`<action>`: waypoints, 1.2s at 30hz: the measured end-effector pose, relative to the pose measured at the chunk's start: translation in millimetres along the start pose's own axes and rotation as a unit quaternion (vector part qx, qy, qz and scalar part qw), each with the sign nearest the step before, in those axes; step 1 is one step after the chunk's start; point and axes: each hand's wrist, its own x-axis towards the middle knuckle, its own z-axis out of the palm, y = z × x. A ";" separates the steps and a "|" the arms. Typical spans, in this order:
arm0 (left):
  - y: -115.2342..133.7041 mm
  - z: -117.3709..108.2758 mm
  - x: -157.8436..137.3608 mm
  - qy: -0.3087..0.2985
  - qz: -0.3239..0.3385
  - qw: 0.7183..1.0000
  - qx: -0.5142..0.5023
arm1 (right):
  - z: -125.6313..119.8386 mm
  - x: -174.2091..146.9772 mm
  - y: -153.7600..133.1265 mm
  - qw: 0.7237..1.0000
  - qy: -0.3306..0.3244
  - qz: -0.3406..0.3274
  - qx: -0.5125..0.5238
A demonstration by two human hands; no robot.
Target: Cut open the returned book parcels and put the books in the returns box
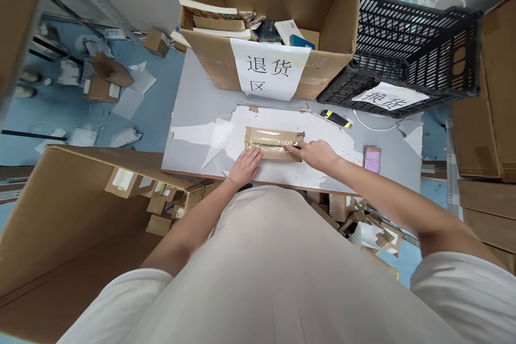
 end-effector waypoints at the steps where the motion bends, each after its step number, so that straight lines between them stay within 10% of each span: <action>1: 0.8 0.1 -0.1 -0.001 -0.002 1.000 0.007 | 3.2 -10.5 5.4 1.000 -0.007 0.010 -0.002; 15: 15.3 -10.9 7.4 0.000 -0.040 0.999 0.026 | 70.1 -85.3 41.1 0.986 0.068 0.102 0.113; 20: 17.0 -27.8 36.4 0.009 -0.051 0.998 0.041 | 119.2 -76.2 20.6 0.862 0.205 0.135 0.443; 26: 9.1 -36.3 79.7 -0.029 -0.053 0.995 0.086 | 134.0 -56.7 -1.0 0.721 0.183 0.160 0.649; 36: 7.6 -27.7 79.8 -0.011 -0.095 0.994 0.060 | 121.7 -49.5 12.0 0.667 0.136 0.181 0.710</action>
